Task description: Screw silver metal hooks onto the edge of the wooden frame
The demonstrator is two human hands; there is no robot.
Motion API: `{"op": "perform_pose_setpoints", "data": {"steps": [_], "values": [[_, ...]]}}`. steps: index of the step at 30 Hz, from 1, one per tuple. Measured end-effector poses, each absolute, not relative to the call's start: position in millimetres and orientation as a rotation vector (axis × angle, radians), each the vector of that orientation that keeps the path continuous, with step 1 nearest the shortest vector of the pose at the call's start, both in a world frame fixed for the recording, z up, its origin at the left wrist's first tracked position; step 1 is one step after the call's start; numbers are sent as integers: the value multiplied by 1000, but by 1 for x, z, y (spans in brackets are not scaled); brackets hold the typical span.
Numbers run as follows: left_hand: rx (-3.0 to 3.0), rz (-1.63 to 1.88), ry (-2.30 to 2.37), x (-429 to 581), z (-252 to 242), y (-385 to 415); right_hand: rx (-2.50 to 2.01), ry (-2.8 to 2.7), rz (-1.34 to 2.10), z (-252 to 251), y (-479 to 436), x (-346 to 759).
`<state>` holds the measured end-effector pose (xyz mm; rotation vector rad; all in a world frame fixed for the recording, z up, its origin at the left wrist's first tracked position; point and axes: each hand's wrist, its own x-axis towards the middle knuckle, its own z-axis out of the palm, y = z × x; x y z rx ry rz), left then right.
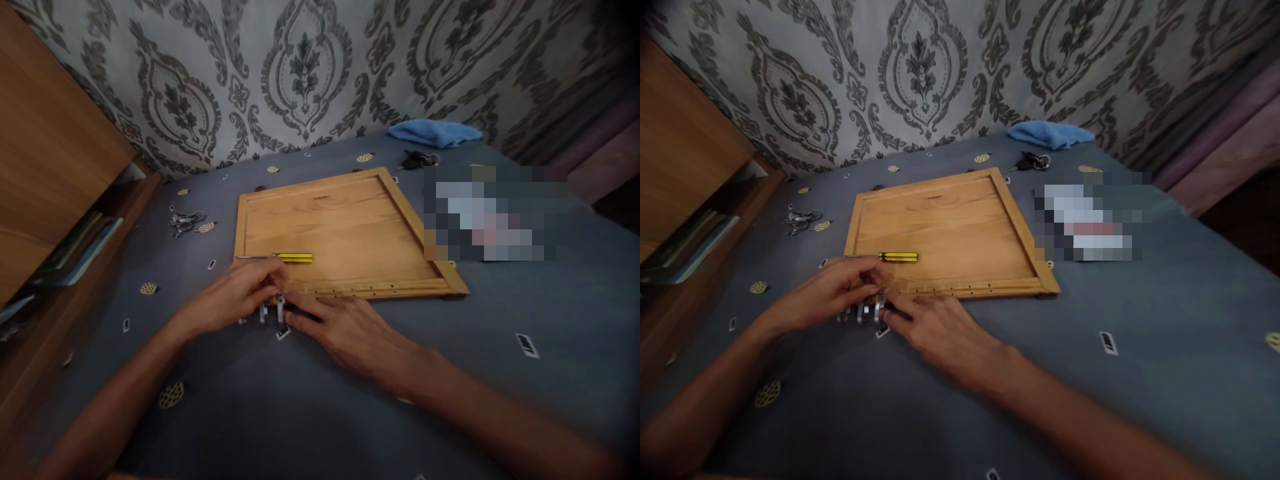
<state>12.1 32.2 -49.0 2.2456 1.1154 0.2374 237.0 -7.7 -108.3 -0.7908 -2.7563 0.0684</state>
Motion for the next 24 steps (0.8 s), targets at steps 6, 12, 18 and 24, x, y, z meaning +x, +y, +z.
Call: {"op": "perform_pose_setpoints", "data": {"steps": [6,12,18,24], "values": [[2236,243,1097,14,-51,32,-795,-2787,36,-109,-8,238],[2228,239,1086,15,-51,32,-788,-2777,28,-111,-8,238],[2215,240,1081,13,-51,33,-800,-2791,57,-107,-8,237],[2228,207,1088,14,-49,32,-807,-2800,43,-106,-7,237]]}}
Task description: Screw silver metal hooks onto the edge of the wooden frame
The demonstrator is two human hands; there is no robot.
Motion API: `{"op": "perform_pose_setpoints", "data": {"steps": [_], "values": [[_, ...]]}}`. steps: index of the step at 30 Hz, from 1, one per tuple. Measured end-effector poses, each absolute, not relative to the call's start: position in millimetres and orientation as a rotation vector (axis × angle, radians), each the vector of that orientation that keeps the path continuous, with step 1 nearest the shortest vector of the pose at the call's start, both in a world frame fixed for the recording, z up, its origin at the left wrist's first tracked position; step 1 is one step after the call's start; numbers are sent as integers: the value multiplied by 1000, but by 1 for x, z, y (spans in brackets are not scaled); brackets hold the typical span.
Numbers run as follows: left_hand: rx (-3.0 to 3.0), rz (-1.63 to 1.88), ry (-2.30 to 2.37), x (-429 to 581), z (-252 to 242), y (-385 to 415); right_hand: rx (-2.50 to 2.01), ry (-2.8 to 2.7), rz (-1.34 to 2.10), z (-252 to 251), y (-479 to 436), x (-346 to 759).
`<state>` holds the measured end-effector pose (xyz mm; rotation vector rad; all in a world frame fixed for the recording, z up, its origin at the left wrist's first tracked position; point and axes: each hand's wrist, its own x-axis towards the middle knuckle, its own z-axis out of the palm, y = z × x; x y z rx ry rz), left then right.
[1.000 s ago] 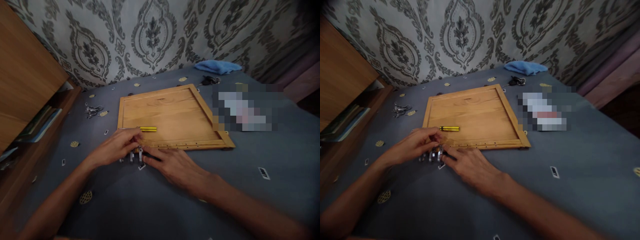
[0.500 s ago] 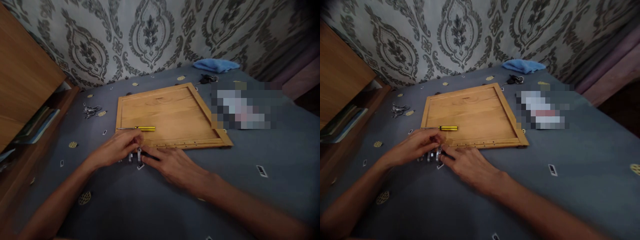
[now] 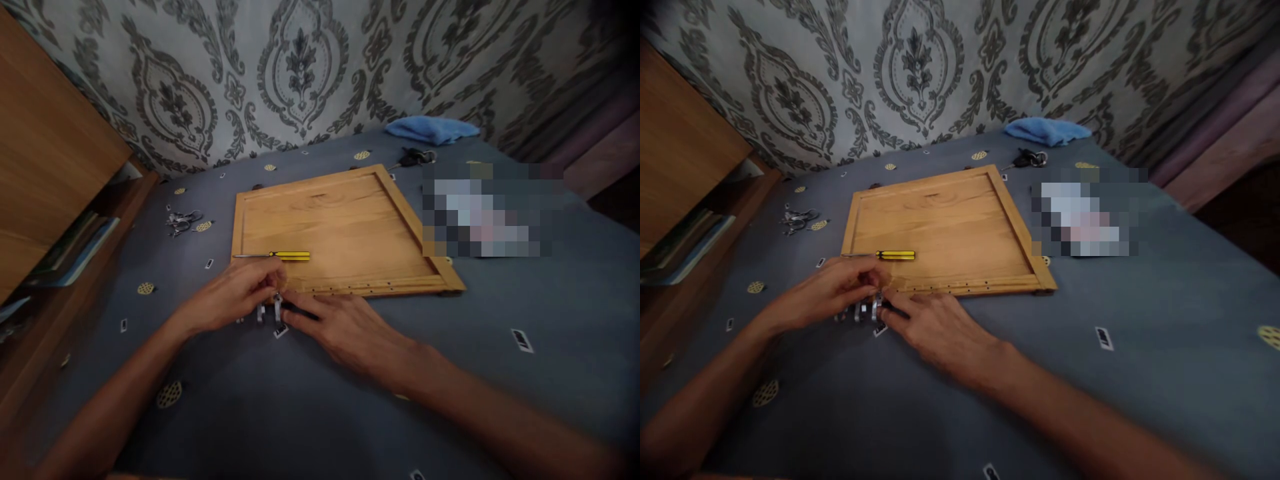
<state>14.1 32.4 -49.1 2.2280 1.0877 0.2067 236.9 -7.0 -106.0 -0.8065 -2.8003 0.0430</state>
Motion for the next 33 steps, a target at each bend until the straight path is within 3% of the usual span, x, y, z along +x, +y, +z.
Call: {"op": "perform_pose_setpoints", "data": {"steps": [33], "values": [[2323,318,1082,4,-54,7,-817,-2779,110,-108,-8,237]]}}
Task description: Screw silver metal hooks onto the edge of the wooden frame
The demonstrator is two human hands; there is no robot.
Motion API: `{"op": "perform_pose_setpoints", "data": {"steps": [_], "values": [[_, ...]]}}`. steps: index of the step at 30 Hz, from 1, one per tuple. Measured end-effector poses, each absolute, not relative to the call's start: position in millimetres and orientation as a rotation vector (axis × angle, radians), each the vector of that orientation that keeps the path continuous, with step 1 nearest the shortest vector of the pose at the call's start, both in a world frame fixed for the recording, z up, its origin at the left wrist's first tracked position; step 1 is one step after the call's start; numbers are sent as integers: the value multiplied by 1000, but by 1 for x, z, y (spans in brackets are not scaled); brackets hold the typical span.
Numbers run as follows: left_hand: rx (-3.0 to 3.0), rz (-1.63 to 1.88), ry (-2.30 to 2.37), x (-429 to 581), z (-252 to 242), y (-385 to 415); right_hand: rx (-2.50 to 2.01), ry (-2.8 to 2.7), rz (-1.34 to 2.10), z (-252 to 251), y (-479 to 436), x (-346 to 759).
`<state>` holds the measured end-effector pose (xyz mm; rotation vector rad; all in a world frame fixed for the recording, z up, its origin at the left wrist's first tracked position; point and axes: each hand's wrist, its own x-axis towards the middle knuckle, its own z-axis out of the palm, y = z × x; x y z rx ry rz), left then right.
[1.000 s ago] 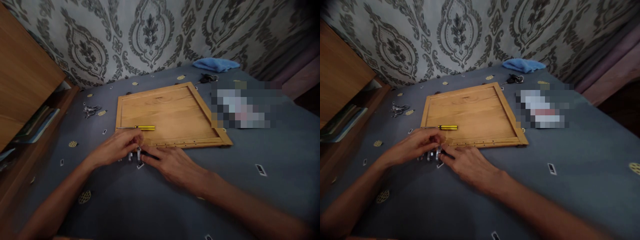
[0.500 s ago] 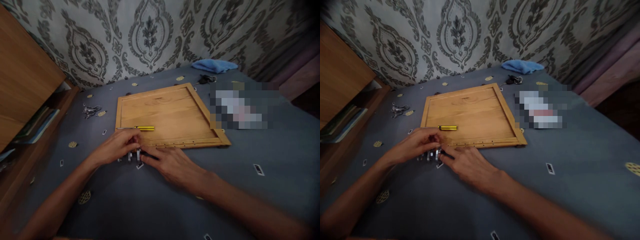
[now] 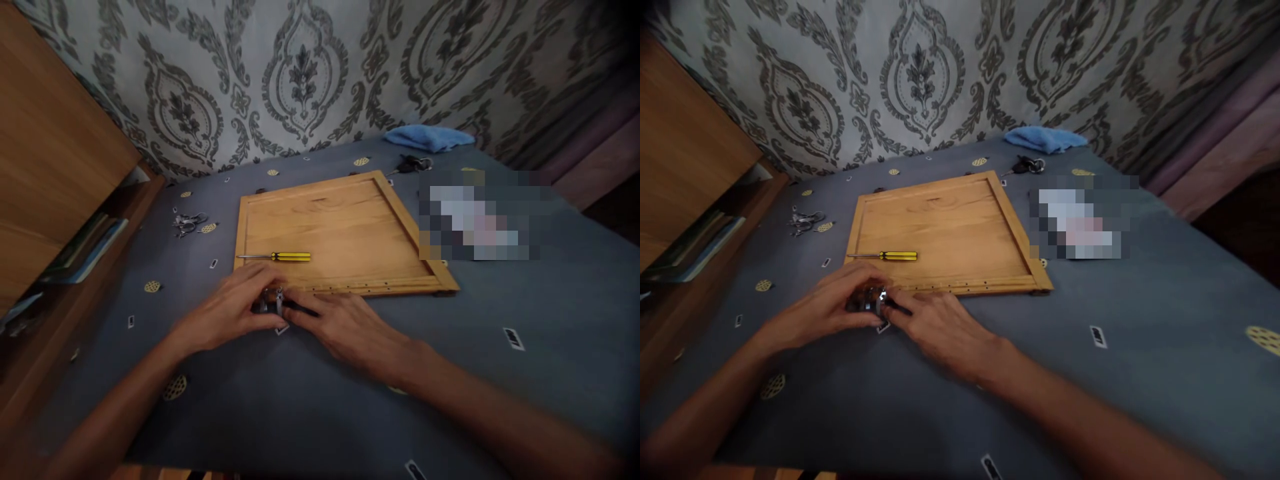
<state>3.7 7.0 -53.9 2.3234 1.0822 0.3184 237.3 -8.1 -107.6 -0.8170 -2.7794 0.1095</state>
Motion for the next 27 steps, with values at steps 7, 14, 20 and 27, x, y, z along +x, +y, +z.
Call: {"op": "perform_pose_setpoints", "data": {"steps": [7,14,20,27], "values": [[2333,340,1179,2,-68,0,-827,-2773,104,-108,-8,237],[2280,343,1222,4,-69,-1,-813,-2786,79,-109,-8,237],[2231,350,1237,7,-66,-1,-791,-2754,92,-117,-7,238],[2219,406,1210,6,-71,0,-773,-2685,107,-116,-8,238]]}}
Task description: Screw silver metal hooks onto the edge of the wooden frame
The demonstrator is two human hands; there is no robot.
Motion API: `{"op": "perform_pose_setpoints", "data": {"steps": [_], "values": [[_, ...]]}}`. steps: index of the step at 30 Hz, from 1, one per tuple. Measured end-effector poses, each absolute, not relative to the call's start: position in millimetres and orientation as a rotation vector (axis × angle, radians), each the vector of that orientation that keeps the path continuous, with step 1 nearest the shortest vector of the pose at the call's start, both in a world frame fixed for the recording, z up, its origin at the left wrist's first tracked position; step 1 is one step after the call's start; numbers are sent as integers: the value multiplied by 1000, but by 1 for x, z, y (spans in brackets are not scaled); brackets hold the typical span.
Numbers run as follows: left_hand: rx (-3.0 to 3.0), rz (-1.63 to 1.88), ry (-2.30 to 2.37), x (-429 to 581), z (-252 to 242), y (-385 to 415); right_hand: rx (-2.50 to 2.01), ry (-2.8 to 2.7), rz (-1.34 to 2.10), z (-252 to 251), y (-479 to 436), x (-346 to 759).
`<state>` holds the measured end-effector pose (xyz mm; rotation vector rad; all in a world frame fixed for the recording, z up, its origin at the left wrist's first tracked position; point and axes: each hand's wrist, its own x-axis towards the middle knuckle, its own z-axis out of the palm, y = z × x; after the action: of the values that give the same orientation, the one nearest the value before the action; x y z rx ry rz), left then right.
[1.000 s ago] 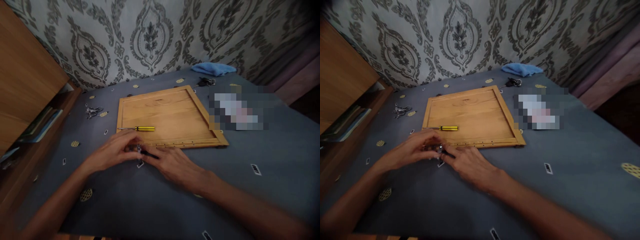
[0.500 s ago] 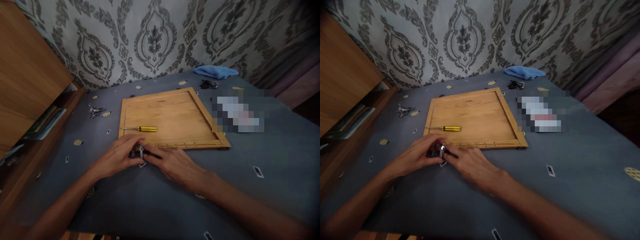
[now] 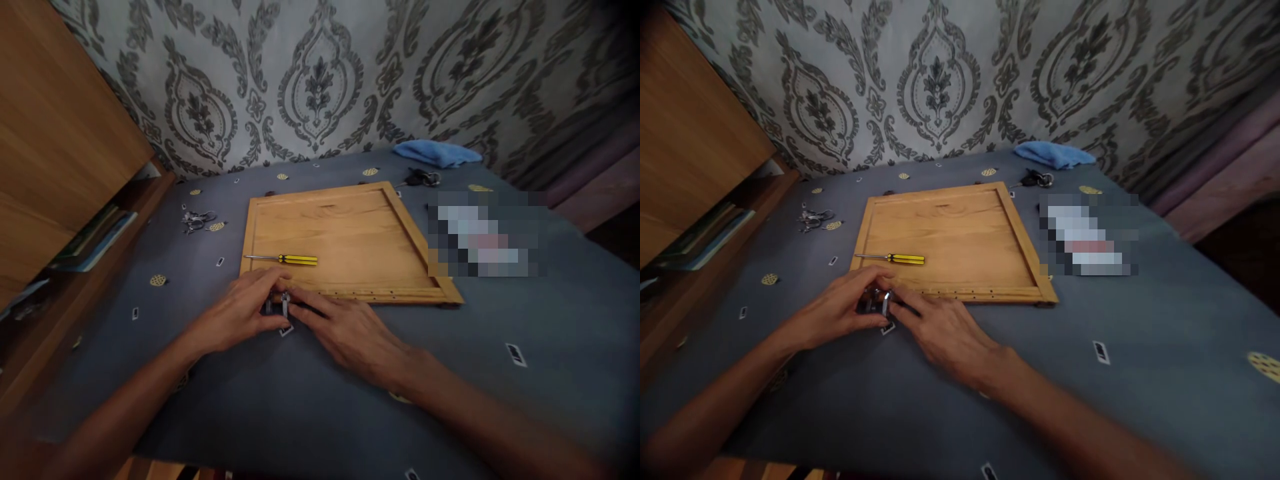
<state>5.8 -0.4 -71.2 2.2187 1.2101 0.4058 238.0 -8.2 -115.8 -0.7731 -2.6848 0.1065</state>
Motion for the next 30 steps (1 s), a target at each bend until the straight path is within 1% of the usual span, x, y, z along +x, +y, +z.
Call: {"op": "perform_pose_setpoints", "data": {"steps": [30], "values": [[2314,358,1183,5,-70,2,-847,-2724,80,-113,-9,233]]}}
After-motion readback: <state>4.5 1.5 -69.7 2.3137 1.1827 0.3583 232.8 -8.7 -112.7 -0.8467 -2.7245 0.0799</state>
